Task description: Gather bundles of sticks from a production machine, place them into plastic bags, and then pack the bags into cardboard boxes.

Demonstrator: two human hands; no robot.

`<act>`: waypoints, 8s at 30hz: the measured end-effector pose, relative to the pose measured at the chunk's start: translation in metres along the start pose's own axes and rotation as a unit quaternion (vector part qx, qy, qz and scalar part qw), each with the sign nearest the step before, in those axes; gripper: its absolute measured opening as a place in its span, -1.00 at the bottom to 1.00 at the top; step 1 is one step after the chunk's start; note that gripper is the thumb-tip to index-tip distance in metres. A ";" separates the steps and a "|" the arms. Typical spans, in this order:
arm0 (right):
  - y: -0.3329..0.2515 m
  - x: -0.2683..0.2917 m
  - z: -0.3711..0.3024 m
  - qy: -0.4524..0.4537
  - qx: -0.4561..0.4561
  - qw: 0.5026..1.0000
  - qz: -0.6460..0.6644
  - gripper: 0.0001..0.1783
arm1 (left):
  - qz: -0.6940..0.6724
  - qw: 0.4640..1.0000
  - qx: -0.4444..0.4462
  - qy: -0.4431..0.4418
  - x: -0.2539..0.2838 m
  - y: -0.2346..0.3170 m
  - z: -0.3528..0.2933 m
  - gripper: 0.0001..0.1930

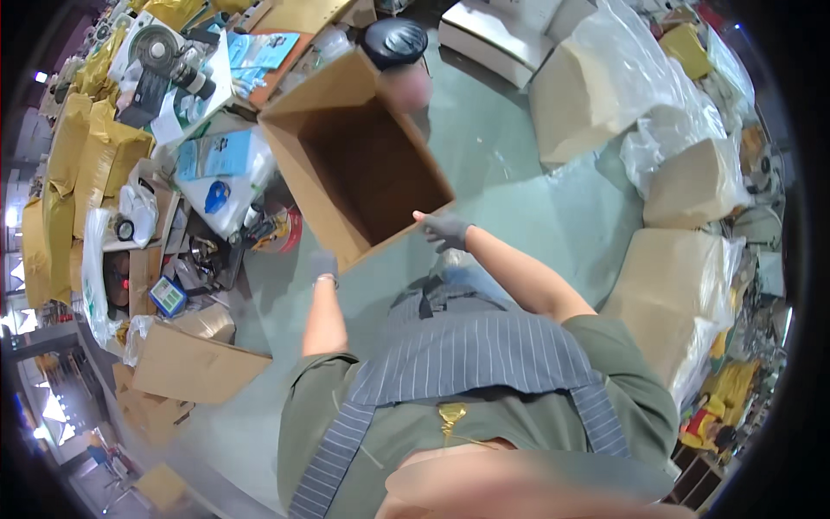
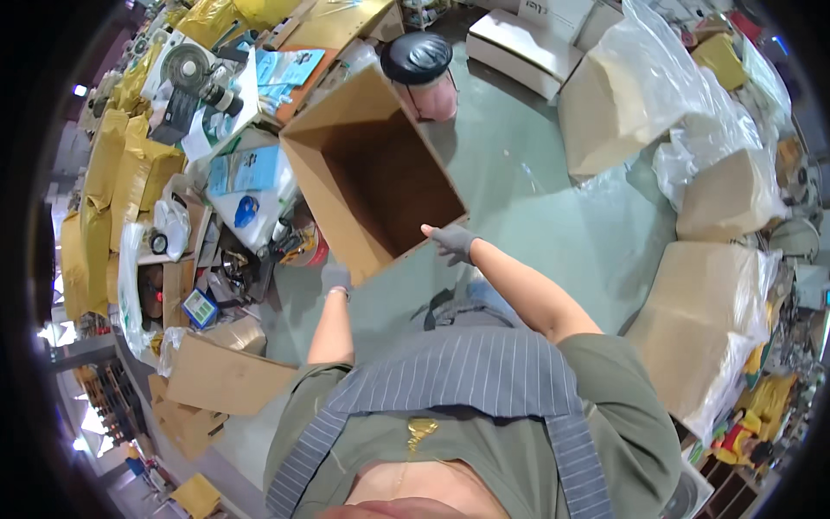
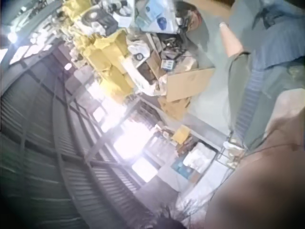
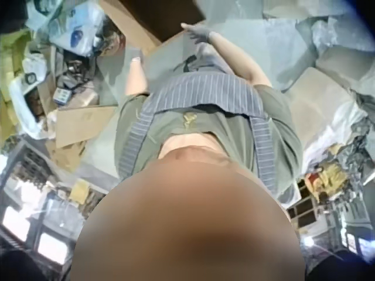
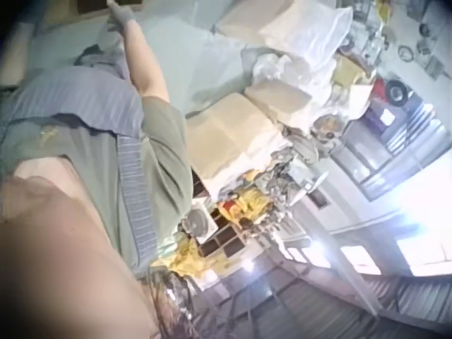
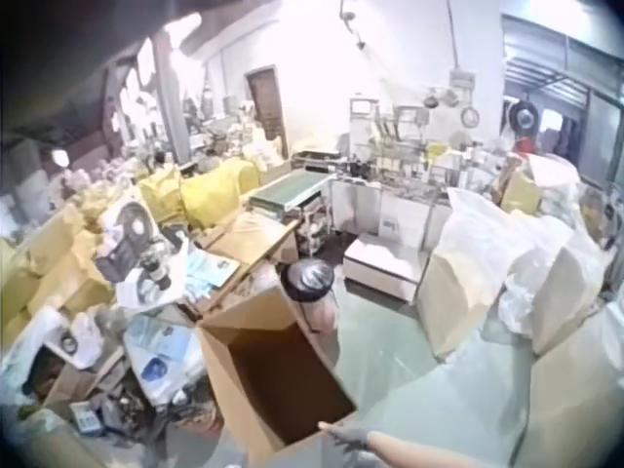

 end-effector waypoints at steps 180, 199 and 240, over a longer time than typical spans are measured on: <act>-0.823 0.197 0.445 -0.384 0.255 0.830 -0.315 -0.54 | -0.203 0.937 -0.209 0.194 -0.097 0.341 0.770 -0.83; -0.998 0.030 0.335 -0.263 0.691 0.527 -0.419 -0.88 | -0.631 0.719 0.067 0.283 0.035 0.236 0.828 -0.60; -0.811 -0.005 0.367 -0.248 0.496 0.422 -0.718 -0.64 | -0.525 0.531 0.557 0.364 -0.146 0.038 0.372 -0.64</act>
Point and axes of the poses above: each hand's wrist, its own z-axis towards the middle knuckle, its own x-axis out of the back of the hand, y = z × x, the point moved 3 cm from there along z, towards the middle knuckle, and after that the axes turned 10 degrees about -x, right-handed, at the moved point
